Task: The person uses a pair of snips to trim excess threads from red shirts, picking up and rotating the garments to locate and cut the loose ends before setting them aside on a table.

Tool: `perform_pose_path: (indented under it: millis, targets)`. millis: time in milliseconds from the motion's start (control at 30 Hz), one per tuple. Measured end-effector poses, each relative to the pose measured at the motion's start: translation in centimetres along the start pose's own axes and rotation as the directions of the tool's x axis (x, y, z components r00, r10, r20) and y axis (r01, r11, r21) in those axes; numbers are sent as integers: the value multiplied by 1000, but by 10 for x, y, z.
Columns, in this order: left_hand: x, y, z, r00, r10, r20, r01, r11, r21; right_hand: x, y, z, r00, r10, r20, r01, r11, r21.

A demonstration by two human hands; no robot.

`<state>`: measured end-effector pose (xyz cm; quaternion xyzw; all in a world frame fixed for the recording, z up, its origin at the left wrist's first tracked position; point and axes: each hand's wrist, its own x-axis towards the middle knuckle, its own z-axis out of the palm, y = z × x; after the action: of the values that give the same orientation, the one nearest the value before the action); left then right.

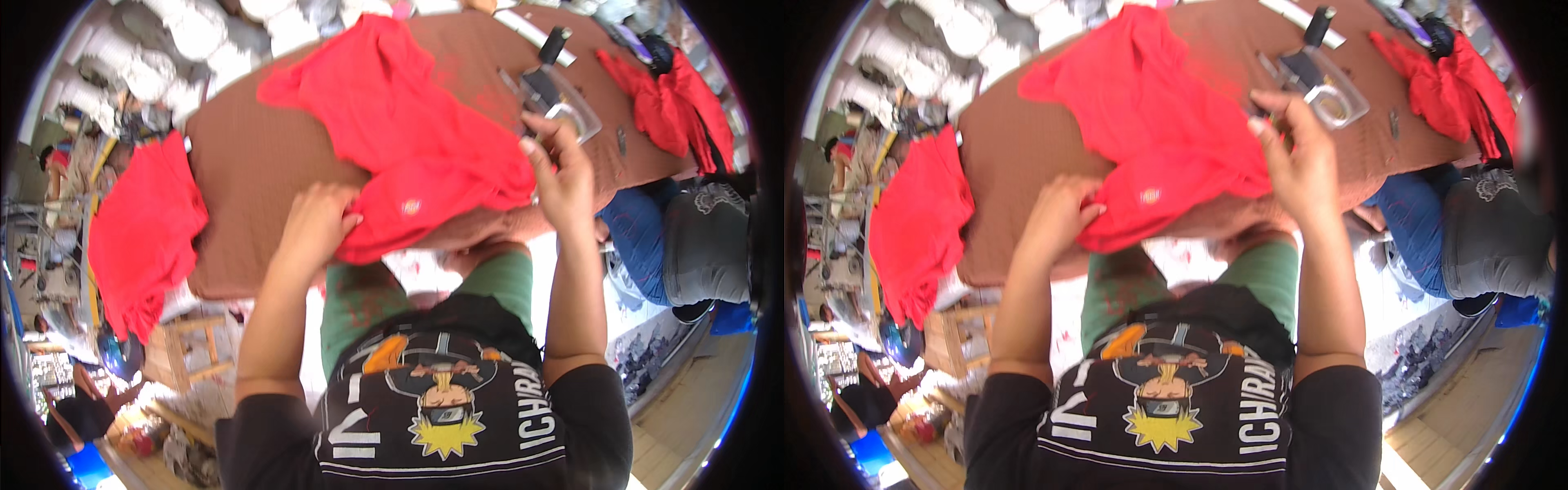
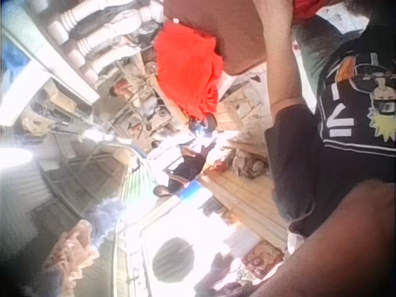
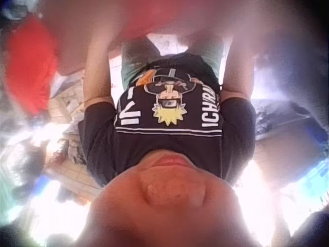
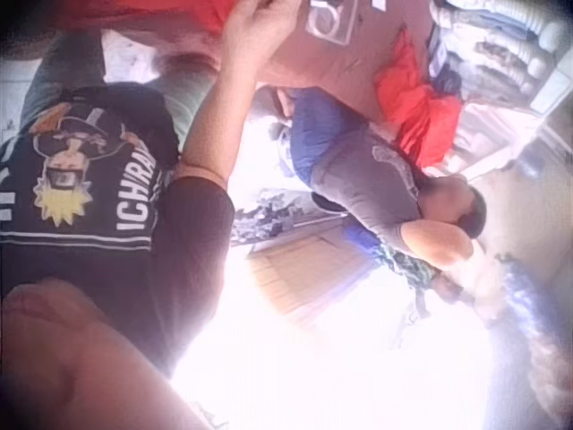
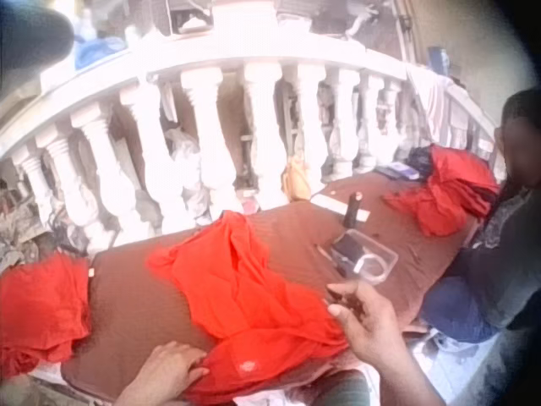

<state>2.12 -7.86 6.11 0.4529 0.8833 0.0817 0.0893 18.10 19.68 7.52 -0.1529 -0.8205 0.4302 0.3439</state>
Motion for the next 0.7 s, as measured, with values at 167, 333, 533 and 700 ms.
perform_pose_path:
  millis: [167,333,533,700]
  targets:
    - [2,-32,-44,617,-282,-734,-279,794,-540,12,3,-15,986,-24,-168,31,999,38]
    - [-50,-179,-121,-26,-837,-547,-595,453,-664,25,5,-27,987,8,-161,19,986,165]
    - [-59,-184,-71,186,-827,-531,-292,469,-834,42,35,-6,995,90,-48,-82,987,136]
    - [-51,-159,-18,442,-665,-603,-172,596,-784,89,34,58,965,129,226,-103,987,-127]
